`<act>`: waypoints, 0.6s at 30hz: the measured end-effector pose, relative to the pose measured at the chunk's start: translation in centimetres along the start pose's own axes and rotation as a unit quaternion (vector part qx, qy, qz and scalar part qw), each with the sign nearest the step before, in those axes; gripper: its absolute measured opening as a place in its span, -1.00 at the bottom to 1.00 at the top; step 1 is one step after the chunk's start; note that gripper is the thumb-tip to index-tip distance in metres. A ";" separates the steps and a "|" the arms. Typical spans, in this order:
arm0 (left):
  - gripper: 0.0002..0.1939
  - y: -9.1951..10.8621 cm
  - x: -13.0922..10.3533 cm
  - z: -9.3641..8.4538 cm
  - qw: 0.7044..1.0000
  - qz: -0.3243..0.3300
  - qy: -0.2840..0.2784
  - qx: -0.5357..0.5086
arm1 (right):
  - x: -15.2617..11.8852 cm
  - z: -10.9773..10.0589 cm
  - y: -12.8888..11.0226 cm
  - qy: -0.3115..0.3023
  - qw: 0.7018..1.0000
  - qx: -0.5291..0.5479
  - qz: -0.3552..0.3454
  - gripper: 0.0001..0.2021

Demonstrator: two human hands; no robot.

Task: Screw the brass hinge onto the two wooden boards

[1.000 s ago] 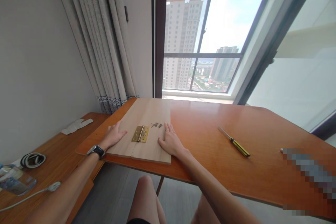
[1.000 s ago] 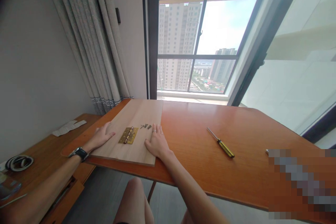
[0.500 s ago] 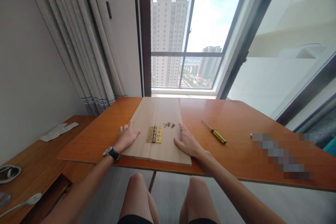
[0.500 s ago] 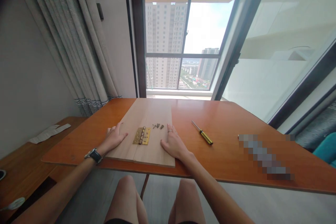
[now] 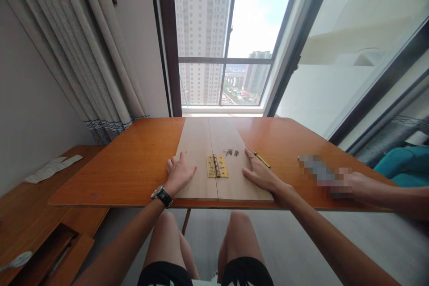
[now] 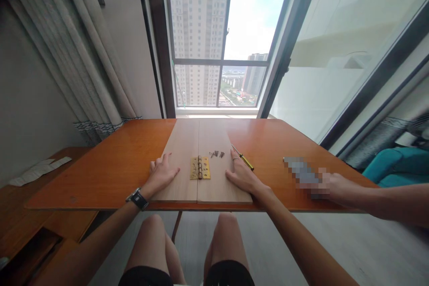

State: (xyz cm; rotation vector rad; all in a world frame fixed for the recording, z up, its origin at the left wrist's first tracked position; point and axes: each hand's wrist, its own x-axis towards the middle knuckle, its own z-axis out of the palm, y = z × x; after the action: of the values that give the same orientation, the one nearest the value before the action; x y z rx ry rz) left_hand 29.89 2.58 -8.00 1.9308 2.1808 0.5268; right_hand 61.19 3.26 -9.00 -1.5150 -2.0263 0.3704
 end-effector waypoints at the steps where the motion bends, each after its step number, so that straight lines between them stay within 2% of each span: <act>1: -0.24 0.3 -0.1 0.1 1.000 0.000 -0.001 -0.003 | -0.1 -0.2 0.2 0.001 1.000 -0.002 0.002 -0.11; 5: -0.21 0.7 -0.3 0.0 1.000 0.010 -0.009 -0.010 | -0.4 -0.7 0.4 0.001 1.000 -0.009 0.005 -0.11; 18: -0.20 -0.2 0.5 -0.1 0.998 0.024 -0.027 -0.049 | -0.3 -0.7 0.6 0.024 0.999 0.011 -0.033 -0.10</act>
State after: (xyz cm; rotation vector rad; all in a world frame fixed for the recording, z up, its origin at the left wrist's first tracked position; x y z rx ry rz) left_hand 29.57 3.04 -7.90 1.9286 2.0404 0.5719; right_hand 62.15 3.09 -8.88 -1.4266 -2.0228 0.3270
